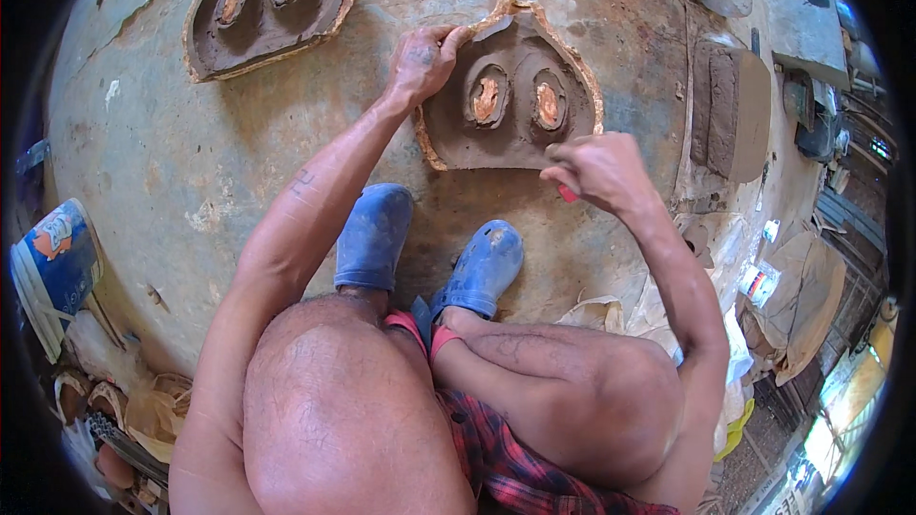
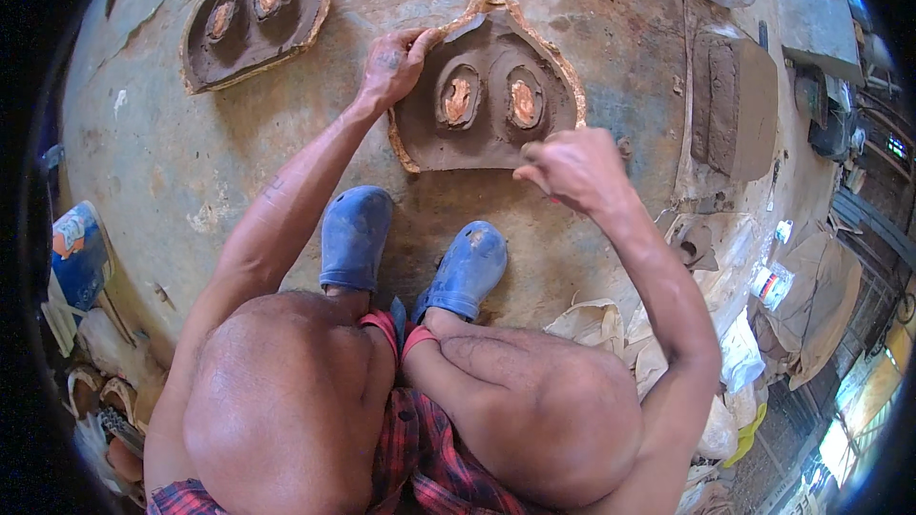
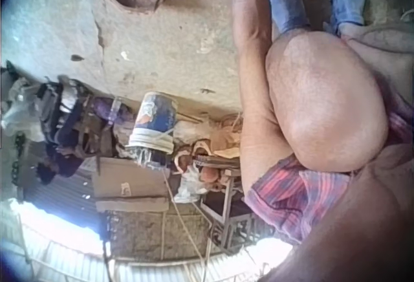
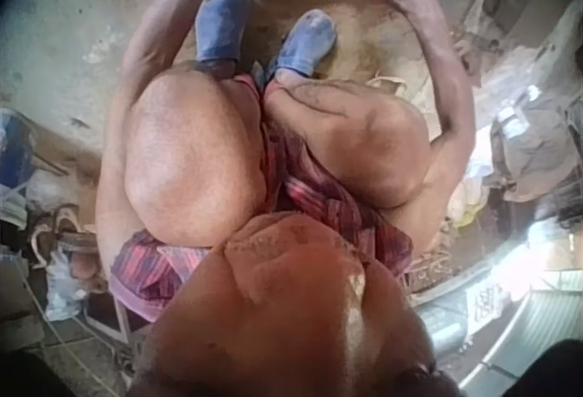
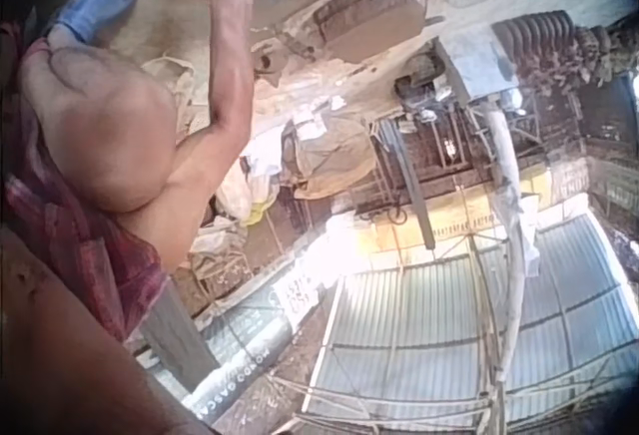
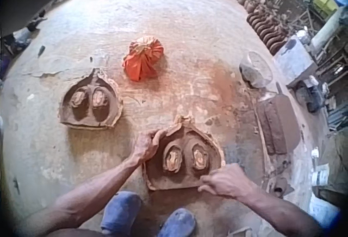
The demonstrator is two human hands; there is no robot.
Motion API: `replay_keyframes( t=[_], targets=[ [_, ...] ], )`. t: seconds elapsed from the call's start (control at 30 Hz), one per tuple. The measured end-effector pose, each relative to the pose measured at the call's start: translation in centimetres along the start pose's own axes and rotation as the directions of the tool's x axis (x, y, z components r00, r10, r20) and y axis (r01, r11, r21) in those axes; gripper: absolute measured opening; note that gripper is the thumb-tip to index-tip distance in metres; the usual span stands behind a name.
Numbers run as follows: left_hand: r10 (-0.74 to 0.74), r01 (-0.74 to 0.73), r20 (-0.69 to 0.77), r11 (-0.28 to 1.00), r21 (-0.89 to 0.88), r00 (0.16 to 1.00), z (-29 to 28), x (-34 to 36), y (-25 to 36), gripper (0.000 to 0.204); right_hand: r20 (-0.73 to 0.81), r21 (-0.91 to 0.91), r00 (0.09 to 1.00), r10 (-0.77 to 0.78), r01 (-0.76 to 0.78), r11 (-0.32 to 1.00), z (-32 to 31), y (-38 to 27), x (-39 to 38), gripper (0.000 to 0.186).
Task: The person shapes clay into a mold, using a small plastic scraper to trim excess clay and smooth the surfaces, pressing and sculpting clay slabs and rolled pieces into the form by hand.
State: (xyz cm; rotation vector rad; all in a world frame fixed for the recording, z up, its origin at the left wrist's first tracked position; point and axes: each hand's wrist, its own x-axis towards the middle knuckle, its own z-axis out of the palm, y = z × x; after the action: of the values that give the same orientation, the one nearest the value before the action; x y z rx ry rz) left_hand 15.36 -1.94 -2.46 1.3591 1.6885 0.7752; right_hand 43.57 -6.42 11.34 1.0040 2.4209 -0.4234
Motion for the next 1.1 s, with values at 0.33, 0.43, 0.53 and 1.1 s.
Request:
replay_keyframes(
  t=[0.33,0.43,0.53,1.1],
  targets=[
    [0.033,-0.033,-0.024,0.999,0.004,0.999,0.3,0.2,-0.8,0.037,-0.277,0.38,0.638,0.718,-0.614,0.692,2.5,-3.6,4.0,0.089],
    [0.045,-0.045,-0.012,0.999,0.01,0.999,0.3,0.1,-0.4,0.036,-0.432,0.384,0.57,0.698,-0.585,0.715,4.7,-3.7,4.3,0.104],
    [0.058,-0.059,-0.036,0.998,-0.038,0.998,0.2,0.3,-0.5,0.036,-0.404,0.321,0.608,0.683,-0.605,0.729,4.9,-2.3,3.3,0.111],
    [0.063,-0.065,-0.045,0.997,-0.044,0.997,0.5,0.4,-0.6,0.039,-0.42,0.203,0.681,0.601,-0.575,0.793,4.2,2.1,1.7,0.137]
  ],
)
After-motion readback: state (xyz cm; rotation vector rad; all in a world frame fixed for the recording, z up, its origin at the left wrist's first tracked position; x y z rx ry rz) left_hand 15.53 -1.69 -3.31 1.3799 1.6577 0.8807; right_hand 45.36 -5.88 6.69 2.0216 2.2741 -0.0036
